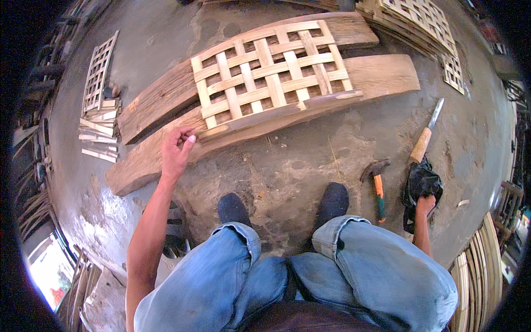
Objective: The person assembles a wooden lattice panel by hand, using a hammer to drive nails into the intersections of the slats. They work on a wooden plank placed on the floor, repeatedly adjusting the lattice and hammering nails to secure the structure.
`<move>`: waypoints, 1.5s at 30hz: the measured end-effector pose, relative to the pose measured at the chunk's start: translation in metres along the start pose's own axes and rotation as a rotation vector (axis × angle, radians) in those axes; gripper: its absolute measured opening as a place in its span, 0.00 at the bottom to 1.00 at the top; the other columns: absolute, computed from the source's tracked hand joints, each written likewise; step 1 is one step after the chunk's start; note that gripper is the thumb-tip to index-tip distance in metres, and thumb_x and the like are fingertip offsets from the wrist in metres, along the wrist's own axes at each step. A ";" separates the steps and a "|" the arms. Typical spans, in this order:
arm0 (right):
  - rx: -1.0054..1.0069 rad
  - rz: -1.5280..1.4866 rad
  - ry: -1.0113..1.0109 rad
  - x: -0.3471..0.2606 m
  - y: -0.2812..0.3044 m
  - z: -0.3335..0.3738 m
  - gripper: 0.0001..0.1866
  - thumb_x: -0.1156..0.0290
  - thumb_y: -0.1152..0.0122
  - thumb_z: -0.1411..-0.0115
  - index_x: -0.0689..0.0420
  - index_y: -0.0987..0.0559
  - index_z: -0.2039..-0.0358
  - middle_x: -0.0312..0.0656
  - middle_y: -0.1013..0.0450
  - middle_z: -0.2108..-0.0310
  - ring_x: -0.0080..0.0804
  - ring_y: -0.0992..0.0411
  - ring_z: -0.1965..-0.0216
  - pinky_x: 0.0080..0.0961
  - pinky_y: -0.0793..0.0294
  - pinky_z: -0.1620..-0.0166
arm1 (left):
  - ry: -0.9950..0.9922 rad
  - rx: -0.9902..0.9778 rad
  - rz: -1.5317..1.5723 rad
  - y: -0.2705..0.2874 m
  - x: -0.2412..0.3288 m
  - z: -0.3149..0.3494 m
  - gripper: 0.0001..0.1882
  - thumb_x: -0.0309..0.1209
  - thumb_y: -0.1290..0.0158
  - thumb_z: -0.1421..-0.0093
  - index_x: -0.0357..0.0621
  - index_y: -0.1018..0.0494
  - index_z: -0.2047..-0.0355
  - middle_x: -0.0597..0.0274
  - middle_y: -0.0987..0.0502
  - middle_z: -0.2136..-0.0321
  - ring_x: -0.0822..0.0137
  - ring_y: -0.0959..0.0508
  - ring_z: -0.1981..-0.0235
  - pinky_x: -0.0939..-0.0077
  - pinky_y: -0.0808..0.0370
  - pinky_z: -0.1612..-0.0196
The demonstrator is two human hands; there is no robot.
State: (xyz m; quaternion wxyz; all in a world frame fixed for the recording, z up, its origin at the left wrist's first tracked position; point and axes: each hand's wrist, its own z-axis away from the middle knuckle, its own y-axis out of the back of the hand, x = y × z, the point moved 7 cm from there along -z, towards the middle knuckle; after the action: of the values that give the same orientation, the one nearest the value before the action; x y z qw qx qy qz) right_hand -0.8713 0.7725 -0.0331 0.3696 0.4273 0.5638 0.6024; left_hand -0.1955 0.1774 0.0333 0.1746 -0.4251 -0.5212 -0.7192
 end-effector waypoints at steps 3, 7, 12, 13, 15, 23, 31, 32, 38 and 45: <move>0.119 -0.123 -0.031 0.006 0.016 0.008 0.15 0.69 0.40 0.46 0.63 0.21 0.60 0.58 0.23 0.60 0.61 0.26 0.55 0.48 0.28 0.52 | 0.000 0.005 0.011 -0.007 0.002 -0.002 0.13 0.30 0.43 0.39 0.38 0.23 0.55 0.65 0.24 0.67 0.73 0.27 0.67 0.77 0.29 0.60; 0.095 0.012 0.096 -0.021 0.038 0.015 0.14 0.69 0.40 0.41 0.62 0.22 0.57 0.55 0.22 0.62 0.56 0.24 0.57 0.44 0.26 0.53 | -0.014 0.022 0.016 0.001 0.005 0.001 0.13 0.31 0.43 0.39 0.39 0.23 0.55 0.64 0.23 0.67 0.72 0.26 0.67 0.76 0.28 0.60; 0.021 -0.271 0.414 -0.021 0.053 0.026 0.11 0.72 0.48 0.33 0.60 0.23 0.53 0.40 0.23 0.66 0.31 0.26 0.64 0.28 0.26 0.56 | 0.025 0.054 0.017 0.009 -0.012 0.013 0.13 0.32 0.43 0.38 0.39 0.22 0.55 0.61 0.22 0.68 0.70 0.24 0.67 0.74 0.26 0.61; 0.014 -0.324 0.408 -0.001 0.058 0.029 0.11 0.72 0.48 0.33 0.60 0.23 0.53 0.40 0.23 0.65 0.30 0.26 0.64 0.27 0.26 0.56 | 0.002 0.082 -0.003 0.016 0.008 0.010 0.12 0.32 0.43 0.38 0.39 0.22 0.56 0.61 0.21 0.68 0.69 0.24 0.67 0.73 0.26 0.61; 0.040 -0.333 0.381 0.037 0.116 0.028 0.11 0.71 0.48 0.32 0.61 0.23 0.53 0.39 0.24 0.62 0.28 0.27 0.64 0.24 0.27 0.56 | -0.044 0.106 0.055 -0.002 0.023 -0.013 0.11 0.31 0.43 0.38 0.40 0.21 0.58 0.60 0.21 0.68 0.67 0.23 0.67 0.72 0.25 0.60; -0.704 -0.508 0.658 -0.386 0.284 0.113 0.09 0.71 0.39 0.38 0.61 0.18 0.60 0.38 0.22 0.63 0.27 0.26 0.62 0.25 0.26 0.57 | -0.314 -0.145 0.330 -0.038 0.113 0.061 0.09 0.28 0.38 0.43 0.44 0.20 0.61 0.58 0.20 0.63 0.60 0.20 0.62 0.68 0.23 0.55; -0.871 -1.520 0.334 -0.540 0.189 0.278 0.05 0.79 0.36 0.39 0.61 0.21 0.63 0.39 0.23 0.63 0.22 0.25 0.64 0.21 0.23 0.59 | -0.005 -0.015 0.755 -0.075 0.102 0.077 0.09 0.23 0.39 0.43 0.39 0.21 0.60 0.57 0.21 0.64 0.68 0.20 0.65 0.75 0.22 0.62; -0.849 -1.509 0.367 -0.545 0.185 0.284 0.05 0.80 0.35 0.39 0.61 0.21 0.63 0.39 0.23 0.63 0.22 0.25 0.64 0.21 0.24 0.59 | 0.017 -0.002 0.749 -0.075 0.096 0.078 0.09 0.23 0.39 0.42 0.39 0.22 0.60 0.57 0.21 0.64 0.67 0.21 0.66 0.74 0.22 0.62; -0.830 -1.472 0.407 -0.566 0.170 0.295 0.06 0.80 0.33 0.42 0.61 0.20 0.64 0.39 0.23 0.64 0.22 0.26 0.64 0.21 0.25 0.61 | 0.071 0.003 0.727 -0.058 0.070 0.082 0.06 0.26 0.39 0.42 0.40 0.22 0.65 0.56 0.21 0.64 0.66 0.22 0.61 0.70 0.24 0.59; -0.773 -1.014 1.018 -0.602 0.188 0.284 0.13 0.79 0.32 0.46 0.56 0.17 0.59 0.44 0.20 0.63 0.36 0.20 0.65 0.29 0.21 0.59 | -0.048 -0.023 0.488 -0.040 0.065 0.071 0.07 0.25 0.37 0.45 0.40 0.22 0.65 0.56 0.21 0.67 0.61 0.20 0.66 0.69 0.23 0.62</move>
State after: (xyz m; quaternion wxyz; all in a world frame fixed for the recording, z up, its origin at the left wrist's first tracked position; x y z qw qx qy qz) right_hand -0.3817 0.3003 0.0951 0.4173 -0.3637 0.5397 0.6343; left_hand -0.2300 0.2692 0.0677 0.3259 -0.5575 -0.3986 -0.6512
